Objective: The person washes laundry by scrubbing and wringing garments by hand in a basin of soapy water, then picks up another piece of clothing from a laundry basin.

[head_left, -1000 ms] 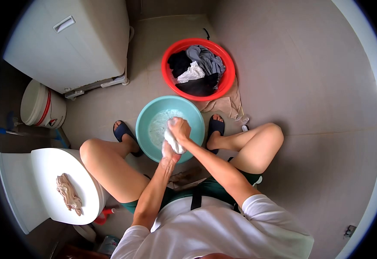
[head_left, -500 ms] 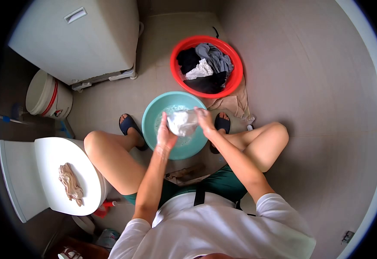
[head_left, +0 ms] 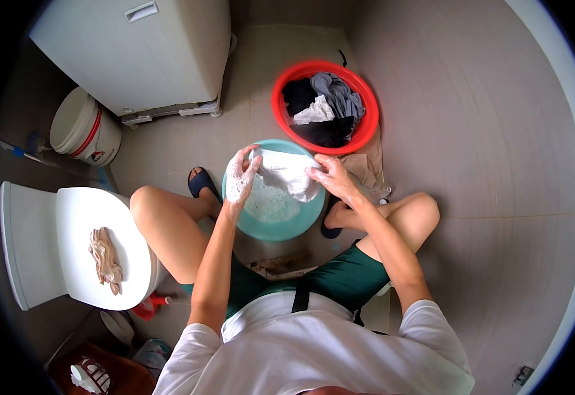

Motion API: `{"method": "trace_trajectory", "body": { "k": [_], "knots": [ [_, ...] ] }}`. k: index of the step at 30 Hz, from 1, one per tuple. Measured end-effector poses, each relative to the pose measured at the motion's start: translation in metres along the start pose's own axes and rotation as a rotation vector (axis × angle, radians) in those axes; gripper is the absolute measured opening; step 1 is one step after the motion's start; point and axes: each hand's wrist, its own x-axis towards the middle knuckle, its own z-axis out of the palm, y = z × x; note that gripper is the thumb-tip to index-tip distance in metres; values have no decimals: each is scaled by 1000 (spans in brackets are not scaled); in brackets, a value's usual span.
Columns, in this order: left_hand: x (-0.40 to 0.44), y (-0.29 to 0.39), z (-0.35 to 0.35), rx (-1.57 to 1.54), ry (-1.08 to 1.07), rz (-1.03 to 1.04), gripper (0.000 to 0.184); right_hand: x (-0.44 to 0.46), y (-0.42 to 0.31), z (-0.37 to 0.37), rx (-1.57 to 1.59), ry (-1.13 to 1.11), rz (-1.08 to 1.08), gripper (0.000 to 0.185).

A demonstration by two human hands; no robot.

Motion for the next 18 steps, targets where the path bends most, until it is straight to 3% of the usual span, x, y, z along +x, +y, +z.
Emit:
{"method": "trace_trajectory", "body": {
  "k": [2, 4, 8, 12, 16, 18],
  "knots": [
    [12, 9, -12, 188, -102, 42, 14, 2, -12, -5, 86, -1, -44, 26],
    [22, 29, -16, 135, -144, 77, 19, 4, -34, -19, -50, -32, -104, 25],
    [36, 98, -13, 451, -200, 303, 21, 13, -57, -40, -188, -126, -326, 29],
    [49, 158, -7, 473, -241, 378, 23, 10, -102, -57, -115, -166, -273, 34],
    [62, 195, -9, 333, -248, 357, 23, 13, -122, -79, -375, -102, -503, 27],
    [63, 209, -12, 367, -226, 442, 23, 12, -140, -82, -484, -105, -649, 20]
  ]
}}
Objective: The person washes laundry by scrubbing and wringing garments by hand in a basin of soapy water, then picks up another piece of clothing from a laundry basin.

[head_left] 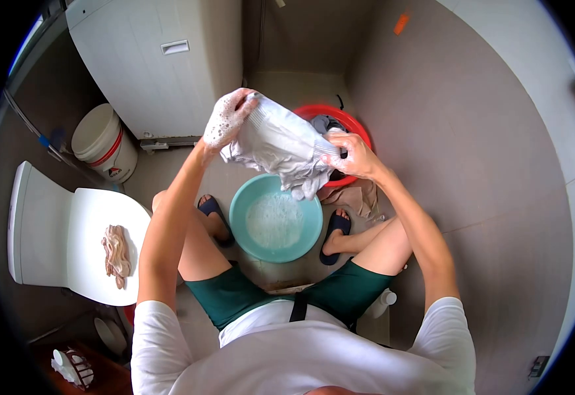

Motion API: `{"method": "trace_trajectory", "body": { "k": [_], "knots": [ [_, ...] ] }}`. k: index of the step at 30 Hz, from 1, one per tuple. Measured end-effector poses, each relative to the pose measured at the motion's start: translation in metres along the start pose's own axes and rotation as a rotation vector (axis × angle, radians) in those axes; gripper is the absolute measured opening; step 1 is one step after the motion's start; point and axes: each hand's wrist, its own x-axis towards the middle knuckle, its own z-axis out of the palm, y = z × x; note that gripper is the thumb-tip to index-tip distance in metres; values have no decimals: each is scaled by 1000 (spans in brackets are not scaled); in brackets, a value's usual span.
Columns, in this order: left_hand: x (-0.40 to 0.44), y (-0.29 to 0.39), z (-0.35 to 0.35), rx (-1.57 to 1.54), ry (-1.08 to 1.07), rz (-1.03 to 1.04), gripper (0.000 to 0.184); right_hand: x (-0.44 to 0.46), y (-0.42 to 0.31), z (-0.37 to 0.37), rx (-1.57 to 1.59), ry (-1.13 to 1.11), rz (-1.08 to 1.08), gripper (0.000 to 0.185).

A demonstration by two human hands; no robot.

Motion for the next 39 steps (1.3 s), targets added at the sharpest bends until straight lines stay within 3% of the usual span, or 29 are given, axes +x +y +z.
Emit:
{"method": "trace_trajectory", "body": {
  "k": [2, 4, 6, 8, 9, 14, 16, 18, 19, 20, 21, 22, 24, 27, 30, 32, 34, 36, 37, 39],
  "knots": [
    [7, -4, -8, 114, 80, 47, 23, 5, -9, -9, -73, -47, -92, 17],
    [10, -20, -17, 286, 206, 136, 22, 5, -23, -5, -34, 52, -156, 15],
    [5, -40, -18, 273, 295, -34, 22, 3, -30, -6, -68, 70, -178, 14],
    [-9, -58, -5, -457, 374, -299, 21, -6, -38, 9, -113, 165, -126, 13],
    [-21, -60, 4, -829, 283, -228, 19, -11, -40, 19, -115, 144, -117, 13],
    [-49, -84, 38, -1395, 156, -380, 23, -39, -37, 88, 31, 30, -53, 18],
    [-59, -82, 49, -1498, 118, -429, 37, -45, -41, 102, 83, -147, 62, 22],
    [-66, -77, 60, -1663, 89, -526, 42, -46, -47, 113, 341, -7, 162, 32],
    [-69, -70, 63, -1712, 73, -546, 43, -46, -40, 122, 427, 166, 285, 36],
    [-73, -61, 64, -1708, 61, -592, 42, -40, -40, 126, 509, 341, 409, 41],
    [-76, -59, 67, -1700, 44, -603, 41, -33, -39, 125, 569, 525, 461, 34],
    [-80, -57, 71, -1691, 26, -619, 40, -24, -38, 119, 608, 569, 577, 31],
    [-82, -53, 75, -1719, -55, -598, 41, -22, -11, 129, 276, 563, 362, 34],
    [-82, -63, 79, -1673, -19, -607, 40, -21, -6, 121, 165, 386, 466, 39],
    [-79, -66, 79, -1613, -33, -624, 39, -15, -29, 117, 321, 449, 541, 43],
    [-78, -54, 78, -1594, -109, -589, 39, -12, -26, 122, 237, 505, 546, 41],
    [-76, -55, 78, -1561, -188, -606, 35, -12, -8, 129, 218, 572, 595, 37],
    [-77, -66, 79, -1524, -262, -670, 30, -24, 31, 142, 400, 573, 640, 34],
    [-83, -58, 74, -1131, -175, -613, 42, -20, 5, 124, 597, 506, 752, 29],
    [-86, -54, 65, -771, -334, -538, 57, -29, 8, 111, 770, 315, 755, 34]
  ]
}}
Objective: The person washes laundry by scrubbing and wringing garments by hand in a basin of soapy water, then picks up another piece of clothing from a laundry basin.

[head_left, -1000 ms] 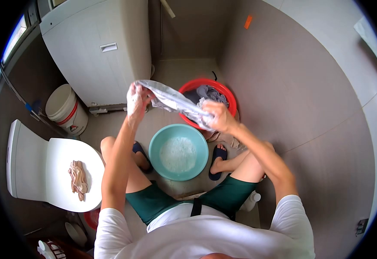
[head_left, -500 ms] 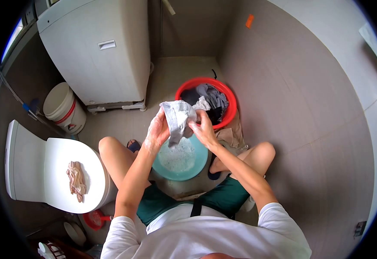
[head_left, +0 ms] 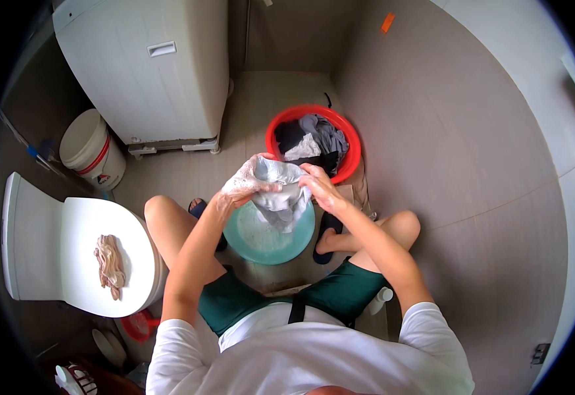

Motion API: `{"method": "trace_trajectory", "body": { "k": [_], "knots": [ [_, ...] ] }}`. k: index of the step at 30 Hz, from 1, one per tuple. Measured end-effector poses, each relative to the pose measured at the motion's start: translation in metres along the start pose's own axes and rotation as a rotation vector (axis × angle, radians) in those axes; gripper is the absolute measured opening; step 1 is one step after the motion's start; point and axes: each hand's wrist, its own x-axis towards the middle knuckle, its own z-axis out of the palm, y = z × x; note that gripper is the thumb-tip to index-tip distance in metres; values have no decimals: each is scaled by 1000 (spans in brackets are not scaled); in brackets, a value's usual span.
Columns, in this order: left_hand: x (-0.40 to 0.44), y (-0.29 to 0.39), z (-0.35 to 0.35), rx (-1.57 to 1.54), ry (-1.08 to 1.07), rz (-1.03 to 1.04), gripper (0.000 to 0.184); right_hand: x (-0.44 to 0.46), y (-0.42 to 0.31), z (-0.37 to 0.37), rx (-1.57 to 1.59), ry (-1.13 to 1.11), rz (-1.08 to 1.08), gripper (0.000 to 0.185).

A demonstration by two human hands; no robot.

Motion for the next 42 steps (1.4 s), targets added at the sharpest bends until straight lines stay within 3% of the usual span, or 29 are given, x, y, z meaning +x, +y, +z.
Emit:
{"method": "trace_trajectory", "body": {
  "k": [1, 2, 3, 5, 6, 10, 13, 14, 15, 17, 21, 23, 25, 28, 29, 31, 32, 33, 35, 38, 42],
  "knots": [
    [-2, 0, -4, 191, -26, -11, 65, -5, -2, -5, 48, -77, 93, 41],
    [-3, 0, -11, 340, -31, -43, 68, -15, -13, -4, 64, 13, 213, 29],
    [-3, -3, -19, 355, -12, -72, 65, -1, 13, -17, 50, 19, 144, 20],
    [-2, -15, -38, 391, 26, -126, 60, -2, 13, -40, 493, -151, 289, 16],
    [1, -24, -50, 389, 28, -107, 49, -4, 12, -41, 645, -170, 330, 16],
    [3, -43, -61, 532, 6, -337, 44, -22, 0, -22, 847, -196, 458, 34],
    [-2, -68, -54, 254, 94, -244, 48, -31, -17, -10, 951, -348, 435, 44],
    [6, -79, -56, -7, 98, -358, 48, -30, -22, -9, 998, -405, 433, 44],
    [7, -90, -60, -152, 72, -337, 47, -30, -24, -8, 1044, -462, 430, 45],
    [3, -87, -46, -439, 16, -292, 45, -28, -22, -9, 1010, -431, 369, 45],
    [-6, -56, -15, -311, -176, -156, 67, -31, -32, -2, 899, -388, 268, 46],
    [-11, -48, -6, -199, -275, -96, 87, -25, -33, -2, 860, -425, 207, 46],
    [-18, -41, 1, -187, -277, -185, 85, -20, -39, -7, 785, -414, 174, 40],
    [-15, -76, -19, -637, -305, -209, 82, -9, -43, -19, 626, -350, 187, 35],
    [-15, -82, -20, -735, -252, -134, 69, -4, -35, -25, 586, -337, 229, 34],
    [-16, -83, -20, -1103, -308, -197, 57, 3, -20, -33, 506, -310, 312, 33],
    [-16, -79, -15, -1152, -214, -144, 50, 2, -11, -30, 550, -292, 339, 28],
    [-16, -72, -13, -1232, -279, -120, 51, -5, 4, -26, 440, -105, 320, 23],
    [-17, -56, -5, -1217, -224, -44, 51, -33, 7, -3, 144, 138, 147, 29],
    [-12, -51, -1, -1179, -134, 48, 52, -55, 9, 17, 125, -63, -98, 39],
    [-5, -52, 7, -1112, -148, 42, 51, -49, -1, 34, 143, -73, -5, 29]
  ]
}}
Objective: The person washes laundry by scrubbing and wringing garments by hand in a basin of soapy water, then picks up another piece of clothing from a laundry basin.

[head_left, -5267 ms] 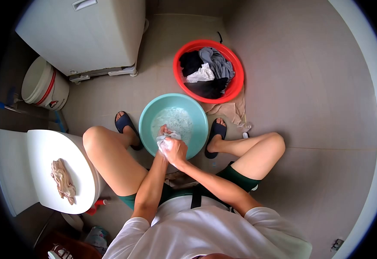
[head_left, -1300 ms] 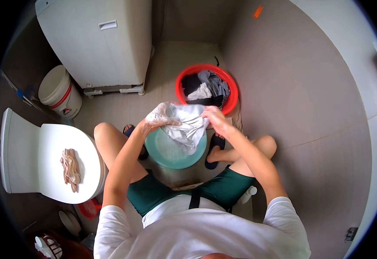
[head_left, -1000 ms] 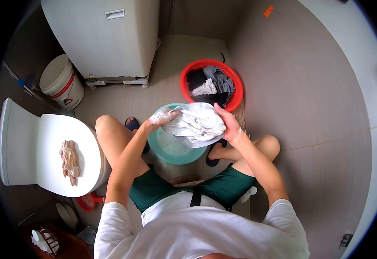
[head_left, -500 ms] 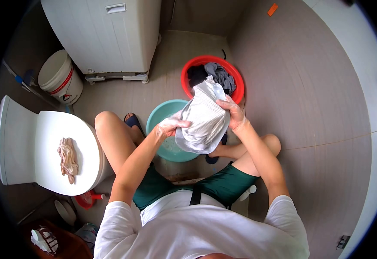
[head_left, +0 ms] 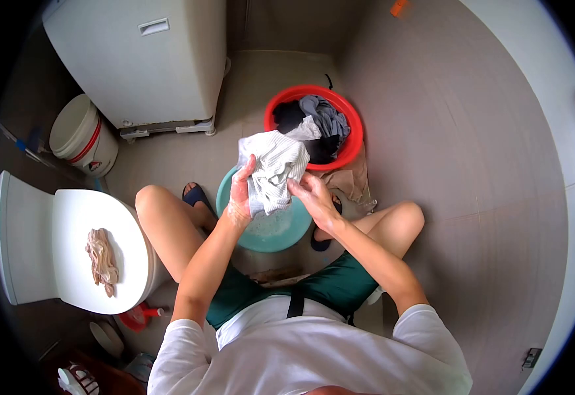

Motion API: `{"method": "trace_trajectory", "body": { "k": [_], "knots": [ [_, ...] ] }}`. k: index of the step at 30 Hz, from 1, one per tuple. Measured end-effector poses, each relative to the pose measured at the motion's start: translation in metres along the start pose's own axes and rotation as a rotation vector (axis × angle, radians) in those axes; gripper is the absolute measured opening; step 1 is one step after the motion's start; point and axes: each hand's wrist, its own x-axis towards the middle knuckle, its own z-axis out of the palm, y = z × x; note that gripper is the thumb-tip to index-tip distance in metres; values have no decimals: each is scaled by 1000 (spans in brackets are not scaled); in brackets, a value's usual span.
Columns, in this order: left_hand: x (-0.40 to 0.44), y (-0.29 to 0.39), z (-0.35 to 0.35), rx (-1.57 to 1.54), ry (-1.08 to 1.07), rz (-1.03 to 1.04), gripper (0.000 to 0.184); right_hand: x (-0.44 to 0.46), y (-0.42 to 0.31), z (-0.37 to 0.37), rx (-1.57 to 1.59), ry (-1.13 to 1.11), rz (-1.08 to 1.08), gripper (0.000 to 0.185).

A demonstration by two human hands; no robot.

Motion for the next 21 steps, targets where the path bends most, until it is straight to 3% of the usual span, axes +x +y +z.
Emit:
{"method": "trace_trajectory", "body": {
  "k": [3, 6, 9, 10, 12, 13, 14, 15, 17, 20, 21],
  "knots": [
    [0, 17, 2, 59, -53, -14, 43, 12, 2, -8, -19, 11, -61, 21],
    [1, 41, -28, 209, 142, -50, 40, 21, -5, -23, 85, 48, -180, 20],
    [1, 52, -52, 387, 482, -64, 41, 18, -51, -17, 284, 72, -35, 25],
    [4, 55, -58, 465, 500, -187, 50, 20, -54, -19, 314, 70, -37, 26],
    [4, 55, -70, 997, 716, -225, 58, 24, -59, -19, 355, 19, -37, 26],
    [-1, 48, -41, 1261, 815, -264, 62, 26, -62, -18, 375, -6, -37, 25],
    [2, 54, -58, 1504, 829, -359, 62, 25, -66, -16, 361, -27, -68, 25],
    [6, 63, -84, 1825, 726, -228, 47, 27, -69, -15, 348, -32, -77, 26],
    [2, 46, -60, 1835, 588, 313, 37, 30, -72, -11, 328, -48, -88, 26],
    [4, 19, 4, 1516, 253, 536, 38, 29, -74, -8, 268, -4, -86, 25],
    [3, 11, 37, 1616, 104, 659, 46, 29, -74, -7, 253, -1, -83, 25]
  ]
}}
